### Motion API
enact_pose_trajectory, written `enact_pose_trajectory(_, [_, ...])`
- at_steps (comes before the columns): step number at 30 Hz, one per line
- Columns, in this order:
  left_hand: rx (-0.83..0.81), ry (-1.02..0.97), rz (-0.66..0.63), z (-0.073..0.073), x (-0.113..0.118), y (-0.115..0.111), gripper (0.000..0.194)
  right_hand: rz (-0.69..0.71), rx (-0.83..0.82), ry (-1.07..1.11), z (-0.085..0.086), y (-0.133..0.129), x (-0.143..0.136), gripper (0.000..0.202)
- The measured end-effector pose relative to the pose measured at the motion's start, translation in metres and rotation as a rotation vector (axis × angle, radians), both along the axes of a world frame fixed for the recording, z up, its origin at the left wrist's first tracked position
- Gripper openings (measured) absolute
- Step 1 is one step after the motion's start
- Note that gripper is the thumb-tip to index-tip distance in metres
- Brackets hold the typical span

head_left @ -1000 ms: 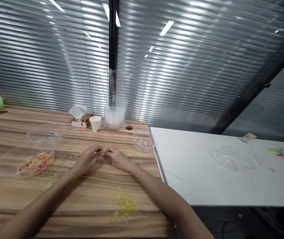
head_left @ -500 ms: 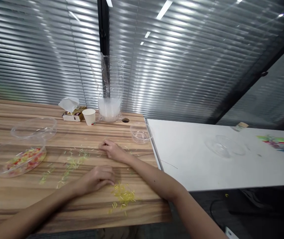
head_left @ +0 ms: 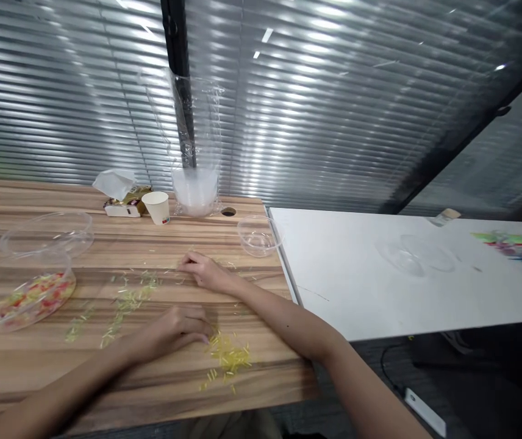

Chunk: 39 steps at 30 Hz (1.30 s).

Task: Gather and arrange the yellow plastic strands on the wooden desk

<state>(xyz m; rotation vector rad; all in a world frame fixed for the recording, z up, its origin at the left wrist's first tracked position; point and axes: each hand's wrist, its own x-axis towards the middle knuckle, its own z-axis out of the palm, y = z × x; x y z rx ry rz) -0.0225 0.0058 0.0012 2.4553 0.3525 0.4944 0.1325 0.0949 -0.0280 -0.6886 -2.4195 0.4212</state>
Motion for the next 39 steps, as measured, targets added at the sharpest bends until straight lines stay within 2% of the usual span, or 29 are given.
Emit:
enact_pose_trajectory(2, [0.088,-0.044,0.086,0.000,-0.002,0.003,0.027,0.025,-0.021,-0.031,0.004,0.000,0.003,0.038])
enact_pose_trajectory(3, [0.155,-0.084,0.171,0.000,-0.005,0.004,0.027,0.032,-0.021,-0.041,0.005,0.001,0.004,0.038])
enact_pose_trajectory(7, [0.451,-0.307,0.683,0.001,-0.019,0.018,0.022,0.026,-0.005,-0.059,0.005,0.007,0.010,0.034])
enact_pose_trajectory(9, [0.549,-0.398,0.871,0.004,-0.026,0.026,0.018,0.005,0.004,-0.060,0.006,0.009,0.013,0.033])
enact_pose_trajectory(11, [0.614,-0.448,0.976,0.007,-0.032,0.035,0.016,-0.021,0.011,-0.085,0.014,0.004,0.014,0.031])
enact_pose_trajectory(14, [0.638,-0.468,1.029,0.007,-0.035,0.043,0.015,-0.063,0.020,-0.131,0.042,-0.018,0.019,0.023])
enact_pose_trajectory(17, [0.619,-0.451,1.015,0.001,-0.034,0.047,0.017,-0.030,0.028,-0.094,0.076,-0.055,0.032,0.023])
enact_pose_trajectory(20, [0.625,-0.414,0.965,-0.003,-0.030,0.046,0.019,0.006,-0.085,-0.127,0.091,-0.094,0.060,0.021])
enact_pose_trajectory(22, [0.633,-0.387,0.927,-0.003,-0.027,0.043,0.018,0.013,-0.188,-0.110,0.085,-0.116,0.083,0.022])
enact_pose_trajectory(25, [0.675,-0.395,0.830,0.000,-0.023,0.035,0.016,0.032,-0.111,-0.083,0.058,-0.138,0.111,0.038])
enact_pose_trajectory(28, [0.708,-0.364,0.716,0.001,-0.018,0.026,0.018,-0.088,-0.105,0.074,0.029,-0.150,0.117,0.037])
enact_pose_trajectory(30, [0.672,-0.286,0.652,0.000,-0.015,0.020,0.022,-0.170,-0.097,0.150,0.016,-0.154,0.112,0.039])
enact_pose_trajectory(33, [0.592,-0.215,0.551,-0.002,-0.009,0.014,0.024,-0.214,-0.106,0.171,0.008,-0.158,0.103,0.036])
enact_pose_trajectory(37, [0.539,-0.142,0.376,-0.006,0.000,0.011,0.024,-0.191,-0.145,0.151,0.008,-0.158,0.099,0.030])
enact_pose_trajectory(39, [0.539,-0.137,0.335,-0.009,0.002,0.011,0.026,-0.178,-0.170,0.141,0.009,-0.156,0.098,0.026])
